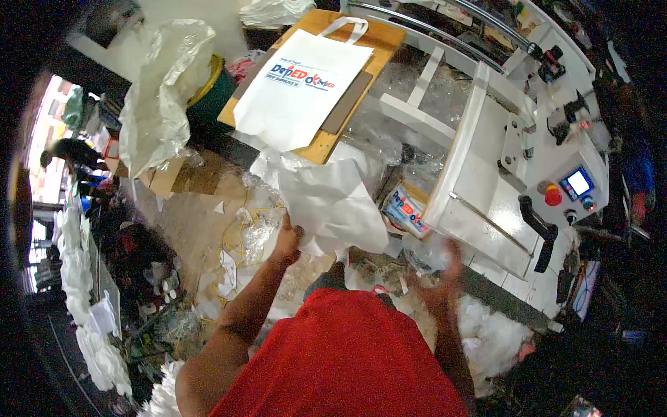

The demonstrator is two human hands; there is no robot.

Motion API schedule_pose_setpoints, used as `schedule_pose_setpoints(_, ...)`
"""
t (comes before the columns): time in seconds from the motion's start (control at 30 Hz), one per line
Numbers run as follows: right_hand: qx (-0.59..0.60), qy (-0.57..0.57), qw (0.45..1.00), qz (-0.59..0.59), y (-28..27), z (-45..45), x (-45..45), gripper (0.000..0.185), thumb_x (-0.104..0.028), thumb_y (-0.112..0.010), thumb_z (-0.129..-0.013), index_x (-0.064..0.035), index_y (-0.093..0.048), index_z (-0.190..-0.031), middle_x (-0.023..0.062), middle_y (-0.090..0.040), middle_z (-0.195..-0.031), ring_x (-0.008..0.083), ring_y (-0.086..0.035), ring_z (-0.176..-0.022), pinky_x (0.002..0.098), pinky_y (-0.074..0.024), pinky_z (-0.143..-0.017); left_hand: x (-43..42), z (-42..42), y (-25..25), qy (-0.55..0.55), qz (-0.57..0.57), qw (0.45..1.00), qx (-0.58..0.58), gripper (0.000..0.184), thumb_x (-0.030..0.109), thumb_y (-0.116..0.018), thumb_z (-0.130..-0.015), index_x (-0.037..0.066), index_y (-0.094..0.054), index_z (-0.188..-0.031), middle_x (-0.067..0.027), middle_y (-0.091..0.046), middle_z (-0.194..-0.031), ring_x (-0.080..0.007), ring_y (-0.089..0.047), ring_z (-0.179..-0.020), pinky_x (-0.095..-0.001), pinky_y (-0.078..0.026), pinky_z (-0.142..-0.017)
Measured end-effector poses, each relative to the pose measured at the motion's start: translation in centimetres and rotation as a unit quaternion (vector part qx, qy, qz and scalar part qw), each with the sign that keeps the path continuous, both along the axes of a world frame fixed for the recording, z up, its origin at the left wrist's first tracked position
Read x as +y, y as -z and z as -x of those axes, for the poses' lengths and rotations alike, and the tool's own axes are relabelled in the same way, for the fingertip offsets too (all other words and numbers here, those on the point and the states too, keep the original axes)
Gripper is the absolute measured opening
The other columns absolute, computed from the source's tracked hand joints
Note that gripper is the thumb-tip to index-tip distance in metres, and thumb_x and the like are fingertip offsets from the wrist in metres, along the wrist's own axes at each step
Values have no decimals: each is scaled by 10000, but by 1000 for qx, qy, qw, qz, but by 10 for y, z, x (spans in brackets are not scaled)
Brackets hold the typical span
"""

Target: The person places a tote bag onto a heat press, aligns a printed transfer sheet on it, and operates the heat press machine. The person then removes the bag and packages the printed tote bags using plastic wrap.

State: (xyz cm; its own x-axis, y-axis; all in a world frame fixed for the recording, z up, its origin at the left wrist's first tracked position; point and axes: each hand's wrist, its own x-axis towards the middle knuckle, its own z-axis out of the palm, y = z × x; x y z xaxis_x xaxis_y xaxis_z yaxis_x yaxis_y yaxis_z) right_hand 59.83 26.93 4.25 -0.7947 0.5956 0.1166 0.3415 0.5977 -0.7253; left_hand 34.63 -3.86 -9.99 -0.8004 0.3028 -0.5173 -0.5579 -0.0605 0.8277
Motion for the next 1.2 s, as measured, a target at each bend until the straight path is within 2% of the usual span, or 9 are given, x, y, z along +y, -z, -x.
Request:
schedule_pose_setpoints(0.1, -45, -233, 966, -100, -30, 35, -66, 954, -453, -805, -716, -9, -380, -1446, 234, -358, -1496, 414, -256, -1433, 525, -189, -1164, 31, -78, -81, -43, -57, 997, -12, 580, 71, -474, -865, 63, -345, -1430, -207, -554, -1241, -324, -585, -1088, -428, -506, -922)
schedule_pose_setpoints(0.2, -73, -383, 891, -231, -27, 29, -67, 584, -214, -666, -812, -26, -523, -1346, 230, -508, -1378, 423, -422, -1332, 516, -333, -1089, 31, -151, -127, -125, -140, 982, -23, 592, 200, -516, -927, 105, -304, -1472, -184, -533, -1296, -323, -576, -1121, -468, -474, -971)
schedule_pose_setpoints(0.3, 12, -314, 948, -51, -54, 14, -62, 365, 5, -562, -808, 5, -648, -1163, 205, -705, -923, 333, -706, -840, 392, -539, -768, -13, -210, -123, -176, -226, 958, -8, 787, 647, -473, -925, 155, -284, -1510, -124, -400, -1489, -328, -442, -1292, -510, -323, -1081)
schedule_pose_setpoints(0.4, -85, -380, 913, 123, -140, -11, -83, 281, -120, -622, -893, 24, -642, -1133, 230, -691, -985, 342, -692, -866, 401, -523, -765, -59, -255, -83, -284, 2, 959, 16, 775, 653, -438, -938, 129, -314, -1496, -119, -414, -1483, -315, -406, -1326, -500, -315, -1085)
schedule_pose_setpoints(0.47, -115, -447, 880, 114, -167, -31, -101, 300, -135, -710, -885, 13, -659, -1141, 127, -722, -883, 146, -674, -836, 300, -524, -751, -84, -283, -41, -291, -11, 957, -19, 753, 632, -488, -929, 128, -344, -1470, -111, -470, -1406, -288, -467, -1242, -494, -360, -1037)
schedule_pose_setpoints(0.6, -160, -553, 702, 419, -151, -74, -144, 321, -47, -723, -869, -10, -643, -1178, 74, -711, -1072, 151, -661, -934, 307, -538, -821, -97, -332, -47, -291, -169, 939, -67, 730, 604, -537, -923, 78, -430, -1418, -113, -539, -1340, -254, -536, -1187, -468, -410, -1028)
schedule_pose_setpoints(0.9, -21, -520, 770, 368, -129, -21, -163, 514, -223, -818, -798, -18, -605, -1218, 51, -665, -1027, 170, -625, -888, 288, -523, -759, -258, -475, -149, -216, -329, 903, 174, 670, 534, -516, -963, -2, -494, -1365, -126, -578, -1336, -238, -580, -1202, -408, -492, -993)
schedule_pose_setpoints(1.07, -175, -520, 802, 235, -135, -43, -245, 437, -165, -692, -873, 12, -577, -1256, 79, -655, -1069, 175, -608, -956, 321, -501, -835, -315, -576, -225, -266, 211, 933, 118, 391, 373, -722, -857, 11, -713, -1007, -44, -717, -822, -181, -687, -738, -373, -553, -674)
schedule_pose_setpoints(1.2, -81, -634, 742, 200, -13, -77, -302, 387, -121, -554, -957, 21, -534, -1316, 143, -615, -1228, 243, -597, -1047, 344, -481, -898, -319, -631, -218, -222, 581, 775, 112, 208, 239, -619, -772, 44, -689, -758, -212, -667, -715, -365, -673, -676, -476, -523, -649)
